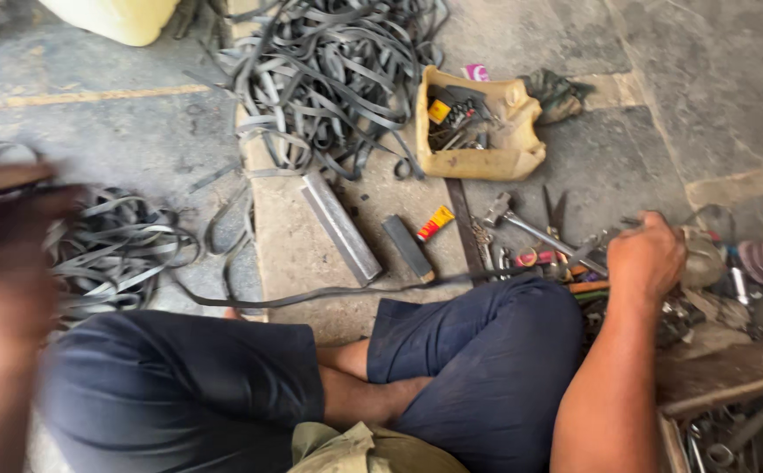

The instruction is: The person sits on the floor and repairs bicycle tires by cutting rubber strips, applying glue, and pressing them onto the tire. The person uses a hammer, a metal file, and a tube of glue to complete the repair.

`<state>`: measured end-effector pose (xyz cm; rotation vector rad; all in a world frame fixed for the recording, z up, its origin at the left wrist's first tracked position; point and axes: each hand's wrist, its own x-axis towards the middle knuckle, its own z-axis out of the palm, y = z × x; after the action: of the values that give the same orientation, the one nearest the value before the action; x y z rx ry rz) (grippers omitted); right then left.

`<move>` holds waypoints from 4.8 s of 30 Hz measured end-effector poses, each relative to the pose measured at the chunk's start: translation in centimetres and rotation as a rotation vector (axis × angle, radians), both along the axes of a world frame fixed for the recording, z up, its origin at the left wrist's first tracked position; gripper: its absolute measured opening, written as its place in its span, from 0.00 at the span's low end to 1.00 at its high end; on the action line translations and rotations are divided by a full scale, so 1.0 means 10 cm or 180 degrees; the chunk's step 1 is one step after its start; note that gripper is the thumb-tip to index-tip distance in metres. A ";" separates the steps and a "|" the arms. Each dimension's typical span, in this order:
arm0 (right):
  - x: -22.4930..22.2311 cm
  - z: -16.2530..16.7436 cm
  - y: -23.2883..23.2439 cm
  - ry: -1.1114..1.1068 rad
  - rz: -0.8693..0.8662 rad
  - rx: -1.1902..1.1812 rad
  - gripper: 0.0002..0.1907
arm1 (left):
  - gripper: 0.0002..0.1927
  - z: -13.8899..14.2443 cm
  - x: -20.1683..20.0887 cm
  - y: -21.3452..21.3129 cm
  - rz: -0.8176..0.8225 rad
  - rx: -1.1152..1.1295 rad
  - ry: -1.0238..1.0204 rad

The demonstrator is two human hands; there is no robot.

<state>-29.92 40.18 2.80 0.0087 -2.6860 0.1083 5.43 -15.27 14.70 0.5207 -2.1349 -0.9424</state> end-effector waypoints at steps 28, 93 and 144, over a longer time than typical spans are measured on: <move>1.31 -0.04 -2.77 -0.3911 0.3610 -0.4229 0.15 | 0.18 -1.24 -1.11 1.08 -0.2368 0.3114 -0.0121; 0.97 0.36 -2.37 -0.3304 0.2887 -0.0747 0.12 | 0.05 -1.11 -0.94 0.04 -0.1983 0.1075 -0.3053; 0.95 0.22 -2.40 -0.3394 0.2623 -0.0991 0.11 | 0.08 -1.05 -0.95 0.15 -0.1925 0.0421 -0.3006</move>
<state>-20.38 16.18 5.02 1.2841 -3.4175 1.0290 -4.11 -13.76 4.17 0.4279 -3.2083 -1.3400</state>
